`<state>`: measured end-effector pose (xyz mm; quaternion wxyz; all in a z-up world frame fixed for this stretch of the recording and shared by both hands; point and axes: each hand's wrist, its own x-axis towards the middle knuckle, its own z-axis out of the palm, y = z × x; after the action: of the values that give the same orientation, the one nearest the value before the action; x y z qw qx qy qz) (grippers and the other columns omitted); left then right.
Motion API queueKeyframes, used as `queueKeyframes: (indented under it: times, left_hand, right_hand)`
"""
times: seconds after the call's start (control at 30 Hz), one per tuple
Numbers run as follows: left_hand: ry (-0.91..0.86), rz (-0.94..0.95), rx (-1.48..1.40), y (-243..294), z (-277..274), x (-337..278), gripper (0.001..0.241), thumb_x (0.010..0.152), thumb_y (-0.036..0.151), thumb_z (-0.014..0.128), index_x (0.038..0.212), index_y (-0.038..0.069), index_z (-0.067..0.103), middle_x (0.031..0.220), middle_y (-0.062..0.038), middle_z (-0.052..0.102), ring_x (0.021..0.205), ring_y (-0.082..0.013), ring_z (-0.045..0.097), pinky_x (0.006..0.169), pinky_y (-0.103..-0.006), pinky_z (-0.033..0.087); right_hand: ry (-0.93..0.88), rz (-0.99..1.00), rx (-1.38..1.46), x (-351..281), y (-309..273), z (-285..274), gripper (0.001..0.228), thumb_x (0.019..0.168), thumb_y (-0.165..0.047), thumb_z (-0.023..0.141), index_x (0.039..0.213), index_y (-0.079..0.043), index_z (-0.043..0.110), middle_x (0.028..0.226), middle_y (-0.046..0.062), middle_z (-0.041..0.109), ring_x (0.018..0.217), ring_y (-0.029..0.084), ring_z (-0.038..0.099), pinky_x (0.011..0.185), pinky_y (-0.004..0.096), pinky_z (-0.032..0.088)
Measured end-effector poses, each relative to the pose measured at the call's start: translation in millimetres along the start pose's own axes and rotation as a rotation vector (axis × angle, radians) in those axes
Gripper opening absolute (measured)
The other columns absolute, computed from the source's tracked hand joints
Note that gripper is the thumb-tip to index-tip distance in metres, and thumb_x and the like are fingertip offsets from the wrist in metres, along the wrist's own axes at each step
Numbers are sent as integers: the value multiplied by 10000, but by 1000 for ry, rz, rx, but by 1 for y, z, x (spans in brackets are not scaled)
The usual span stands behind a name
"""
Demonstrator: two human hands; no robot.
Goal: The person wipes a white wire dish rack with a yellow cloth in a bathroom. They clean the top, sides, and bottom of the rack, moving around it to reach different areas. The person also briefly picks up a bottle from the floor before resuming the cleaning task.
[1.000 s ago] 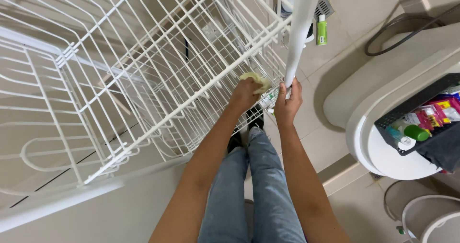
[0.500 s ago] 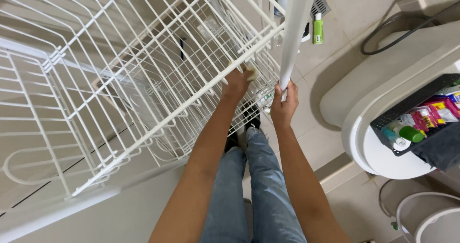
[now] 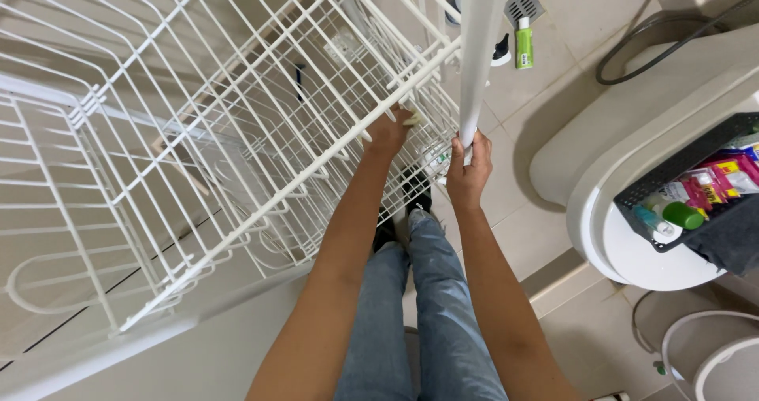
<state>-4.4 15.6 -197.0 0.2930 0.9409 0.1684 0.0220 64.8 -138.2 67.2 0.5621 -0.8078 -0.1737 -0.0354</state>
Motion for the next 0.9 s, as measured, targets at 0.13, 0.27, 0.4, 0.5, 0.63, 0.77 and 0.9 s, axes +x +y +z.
queueKeyframes:
  times: [0.13, 0.27, 0.4, 0.5, 0.63, 0.77, 0.9]
  left_hand:
    - [-152, -51, 121, 57, -91, 8, 248, 855, 469, 767, 1068, 348, 734, 1079, 54, 661, 1027, -340, 679, 817, -498, 585]
    - [-360, -7, 42, 113, -158, 8, 290, 923, 512, 664, 1123, 317, 744, 1099, 53, 624, 993, -385, 656, 830, -532, 555]
    - [-347, -47, 41, 98, -132, 13, 274, 924, 503, 663, 1096, 313, 761, 1048, 47, 633, 918, -420, 675, 772, -544, 566]
    - [-226, -100, 187, 87, -123, 12, 200, 906, 495, 670, 1016, 353, 759, 988, 70, 631, 878, -403, 701, 718, -522, 567]
    - [-26, -573, -259, 83, -111, 23, 326, 909, 482, 713, 975, 190, 586, 961, 30, 633, 860, -361, 682, 761, -547, 458]
    - [-271, -212, 80, 85, -113, 14, 197, 933, 499, 636, 1041, 365, 732, 1068, 31, 658, 1009, -395, 693, 819, -526, 561]
    - [-369, -111, 111, 101, -129, 14, 224, 894, 436, 704, 1092, 337, 734, 1091, 46, 612, 1046, -401, 629, 847, -562, 545]
  right_hand:
    - [-6, 9, 14, -3, 3, 0, 276, 1011, -73, 698, 1261, 29, 641, 1039, 179, 670, 985, 383, 636, 923, 485, 494]
    - [4, 13, -3, -4, 4, 0, 278, 1005, -73, 707, 1257, 28, 643, 1039, 175, 679, 989, 380, 637, 930, 480, 494]
    - [-9, 29, -16, -2, 5, -1, 258, 1011, -86, 702, 1240, 20, 650, 1042, 164, 679, 1002, 373, 636, 936, 476, 495]
    - [-7, 25, -12, -4, 2, 0, 250, 1000, -71, 716, 1225, 24, 659, 1032, 179, 687, 990, 390, 634, 931, 485, 492]
    - [-10, 32, -10, 1, 2, 0, 244, 1002, -86, 714, 1220, 11, 661, 1031, 172, 689, 985, 386, 632, 926, 487, 492]
    - [-11, 36, -1, 0, -1, 0, 220, 1008, -94, 709, 1200, 5, 668, 1036, 171, 685, 986, 382, 628, 936, 476, 485]
    - [-5, 45, -1, 1, 1, 1, 209, 1007, -98, 716, 1184, 1, 670, 1029, 157, 686, 989, 361, 641, 933, 460, 490]
